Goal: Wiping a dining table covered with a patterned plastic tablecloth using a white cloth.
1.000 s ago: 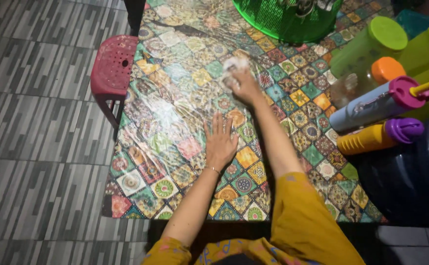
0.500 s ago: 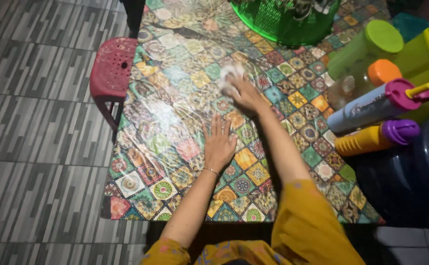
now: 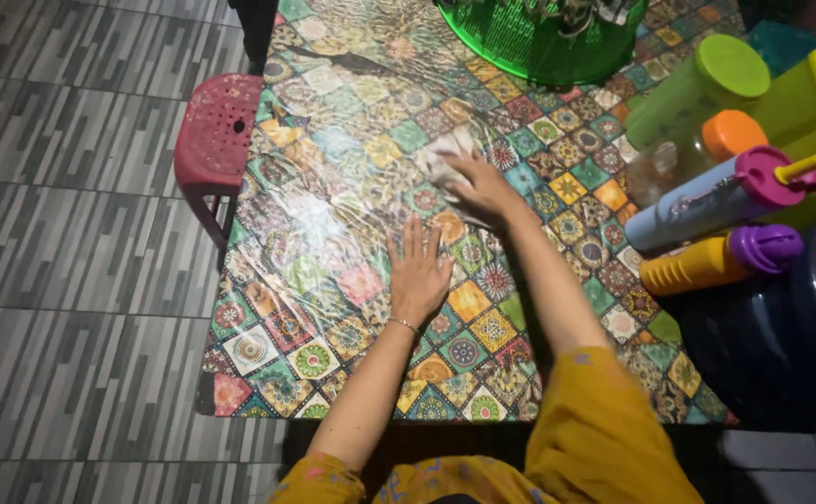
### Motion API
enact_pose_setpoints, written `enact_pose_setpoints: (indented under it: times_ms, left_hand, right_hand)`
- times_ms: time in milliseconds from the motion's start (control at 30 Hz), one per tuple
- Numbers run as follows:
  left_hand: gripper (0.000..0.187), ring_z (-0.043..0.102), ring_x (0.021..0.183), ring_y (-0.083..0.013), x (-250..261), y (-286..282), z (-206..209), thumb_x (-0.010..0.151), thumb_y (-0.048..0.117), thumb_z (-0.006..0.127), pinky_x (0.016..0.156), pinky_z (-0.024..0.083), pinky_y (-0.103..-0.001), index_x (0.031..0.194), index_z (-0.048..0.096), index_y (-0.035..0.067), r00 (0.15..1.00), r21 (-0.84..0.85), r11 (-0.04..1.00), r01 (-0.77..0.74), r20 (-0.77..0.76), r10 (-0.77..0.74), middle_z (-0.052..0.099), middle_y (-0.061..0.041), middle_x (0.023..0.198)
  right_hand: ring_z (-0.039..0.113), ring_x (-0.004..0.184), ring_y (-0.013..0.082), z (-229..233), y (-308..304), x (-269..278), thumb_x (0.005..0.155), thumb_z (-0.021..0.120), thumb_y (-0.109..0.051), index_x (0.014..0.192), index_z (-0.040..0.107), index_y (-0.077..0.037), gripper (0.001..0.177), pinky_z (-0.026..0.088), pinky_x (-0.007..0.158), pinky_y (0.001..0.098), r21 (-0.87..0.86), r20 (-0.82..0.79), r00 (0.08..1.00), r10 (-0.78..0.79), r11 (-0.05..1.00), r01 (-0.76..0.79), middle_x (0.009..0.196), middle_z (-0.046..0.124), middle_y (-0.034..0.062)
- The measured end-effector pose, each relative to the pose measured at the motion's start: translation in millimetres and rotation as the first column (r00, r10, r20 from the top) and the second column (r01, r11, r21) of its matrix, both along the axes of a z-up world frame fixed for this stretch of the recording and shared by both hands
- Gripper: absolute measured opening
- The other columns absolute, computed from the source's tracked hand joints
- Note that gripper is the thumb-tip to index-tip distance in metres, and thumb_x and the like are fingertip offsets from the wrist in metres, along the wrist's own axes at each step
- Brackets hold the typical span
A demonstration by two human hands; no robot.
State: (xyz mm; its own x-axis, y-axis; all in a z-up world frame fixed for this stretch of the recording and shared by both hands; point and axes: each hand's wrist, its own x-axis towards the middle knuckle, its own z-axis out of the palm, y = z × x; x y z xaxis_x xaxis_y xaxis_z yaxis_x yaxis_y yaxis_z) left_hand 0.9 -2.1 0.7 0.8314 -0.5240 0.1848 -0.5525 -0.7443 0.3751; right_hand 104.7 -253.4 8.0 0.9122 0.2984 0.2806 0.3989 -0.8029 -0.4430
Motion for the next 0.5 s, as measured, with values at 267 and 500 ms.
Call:
enact_pose_setpoints:
  times_ms: [267, 500]
  left_hand:
    - [0.067, 0.01, 0.157, -0.0341, -1.4, 0.4, -8.4, 0.102, 0.05, 0.037, 0.124, 0.002, -0.063, 0.157, 0.039, 0.011, 1.0, -0.018, 1.0, -0.02, 0.005, 0.02, 0.021, -0.022, 0.168]
    - [0.066, 0.016, 0.156, -0.034, 5.2, 5.1, 0.3, 0.1, 0.048, 0.045, 0.124, 0.003, -0.059, 0.152, 0.043, 0.009, 0.993, -0.139, 0.99, 0.001, -0.12, -0.017, 0.026, -0.022, 0.166]
  right_hand:
    - [0.05, 0.139, 0.042, 12.2, 34.8, 13.9, 0.088, 0.065, -0.029, 0.132, 0.07, -0.019, 0.045, 0.035, 0.123, 0.0475, 0.083, -0.009, 0.93, -0.368, 0.926, 0.367, 0.145, 0.061, 0.0147]
    - [0.056, 0.139, 0.0357, 35.7, 34.9, -38.8, 0.09, 0.066, -0.029, 0.12, 0.076, -0.016, 0.034, 0.022, 0.127, 0.0487, 0.222, -0.085, 0.996, 0.023, 0.975, -0.003, 0.141, 0.069, 0.0143]
